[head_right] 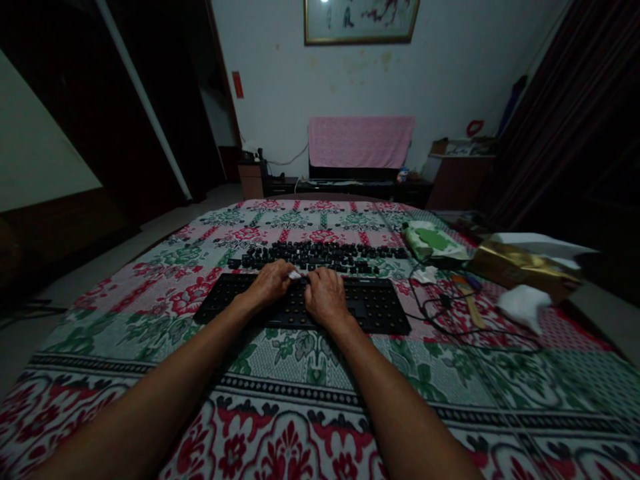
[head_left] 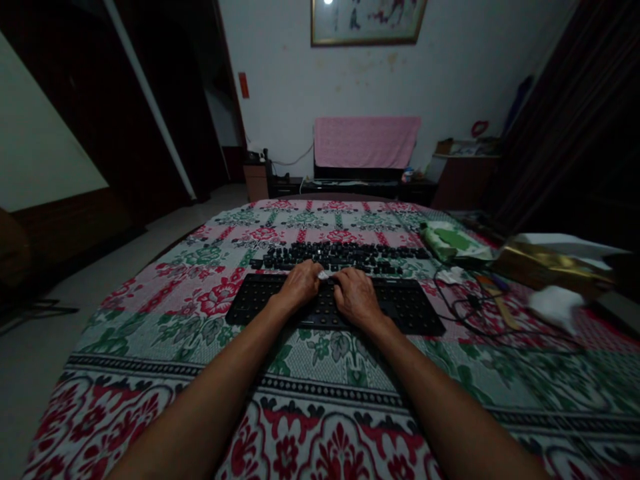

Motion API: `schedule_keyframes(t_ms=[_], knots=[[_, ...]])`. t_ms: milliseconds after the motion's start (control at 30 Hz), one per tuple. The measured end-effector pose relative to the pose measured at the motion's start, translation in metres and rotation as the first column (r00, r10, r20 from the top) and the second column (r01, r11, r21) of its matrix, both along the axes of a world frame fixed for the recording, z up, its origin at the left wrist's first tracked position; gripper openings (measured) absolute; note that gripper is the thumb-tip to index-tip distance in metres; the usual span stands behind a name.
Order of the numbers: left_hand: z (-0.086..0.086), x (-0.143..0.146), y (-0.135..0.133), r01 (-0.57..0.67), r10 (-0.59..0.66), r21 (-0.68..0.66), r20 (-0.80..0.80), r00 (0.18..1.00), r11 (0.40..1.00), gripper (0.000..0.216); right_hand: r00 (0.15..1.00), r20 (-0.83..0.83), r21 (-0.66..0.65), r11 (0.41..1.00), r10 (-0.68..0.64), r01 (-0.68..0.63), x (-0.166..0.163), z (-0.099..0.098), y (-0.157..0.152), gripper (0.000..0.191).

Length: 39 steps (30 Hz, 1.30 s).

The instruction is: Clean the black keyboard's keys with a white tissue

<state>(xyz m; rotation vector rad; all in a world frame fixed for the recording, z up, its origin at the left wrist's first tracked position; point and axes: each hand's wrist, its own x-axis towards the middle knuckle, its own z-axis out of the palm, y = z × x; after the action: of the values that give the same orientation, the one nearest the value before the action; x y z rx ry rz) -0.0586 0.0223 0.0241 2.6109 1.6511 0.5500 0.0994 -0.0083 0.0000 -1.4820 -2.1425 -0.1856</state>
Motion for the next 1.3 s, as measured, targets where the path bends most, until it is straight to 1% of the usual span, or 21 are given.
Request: schedule_keyframes(t_ms=[100,200,367,500,600,700,767,867,933,1000,1067,1200,1300], knots=[[-0.001,-0.001,0.004,-0.029,0.029,0.005,-0.062,0.998,1.000,0.025,1.000,0.002,-0.006,1.000,-0.004,0.004,0.000,0.000,0.000,0.024],[0.003,-0.008,0.007,-0.043,0.040,-0.042,-0.080,0.996,0.998,0.023,1.000,0.003,-0.013,1.000,-0.009,0.009,0.000,0.000,0.001,0.024],[0.013,-0.036,0.008,-0.098,0.087,-0.138,-0.083,0.993,0.986,0.022,1.000,0.004,-0.012,1.000,-0.015,0.015,0.000,0.000,0.001,0.024],[0.016,-0.067,0.012,-0.155,0.162,-0.148,0.040,0.986,0.977,0.025,1.000,0.009,-0.011,1.000,-0.019,0.019,-0.001,0.000,0.001,0.023],[0.016,-0.079,0.015,-0.175,0.201,-0.172,0.148,0.968,0.969,0.024,1.000,0.018,-0.010,1.000,-0.021,0.021,-0.001,0.000,0.001,0.023],[0.014,-0.068,0.013,-0.117,0.145,-0.170,0.164,0.976,0.978,0.024,1.000,0.021,-0.007,1.000,-0.023,0.023,-0.001,0.001,0.001,0.023],[0.011,-0.052,0.009,-0.074,0.087,-0.128,0.099,0.991,0.989,0.025,0.999,0.023,-0.003,1.000,-0.024,0.024,-0.001,0.001,0.001,0.022],[0.004,-0.025,0.002,-0.055,0.052,-0.064,-0.042,0.998,0.996,0.030,0.999,0.029,0.004,1.000,-0.018,0.018,-0.001,0.001,0.001,0.023],[0.000,-0.016,0.000,-0.044,0.040,-0.036,-0.098,0.994,0.998,0.032,1.000,0.028,0.009,1.000,-0.013,0.013,-0.001,0.001,0.001,0.023],[-0.001,-0.015,0.000,-0.031,0.029,-0.015,-0.130,0.991,0.999,0.033,1.000,0.028,0.010,1.000,-0.012,0.011,-0.001,0.001,0.001,0.023],[0.002,-0.023,0.003,-0.042,0.039,-0.018,-0.154,0.987,0.999,0.034,0.999,0.030,0.010,1.000,-0.011,0.011,-0.001,0.001,0.001,0.022],[0.013,-0.043,0.007,-0.117,0.096,-0.103,-0.186,0.978,0.988,0.033,0.999,0.031,0.007,1.000,-0.010,0.010,-0.001,0.002,0.000,0.023],[0.017,-0.046,0.006,-0.139,0.114,-0.134,-0.182,0.977,0.981,0.031,0.999,0.032,0.003,1.000,-0.014,0.014,-0.001,0.002,0.000,0.023]])
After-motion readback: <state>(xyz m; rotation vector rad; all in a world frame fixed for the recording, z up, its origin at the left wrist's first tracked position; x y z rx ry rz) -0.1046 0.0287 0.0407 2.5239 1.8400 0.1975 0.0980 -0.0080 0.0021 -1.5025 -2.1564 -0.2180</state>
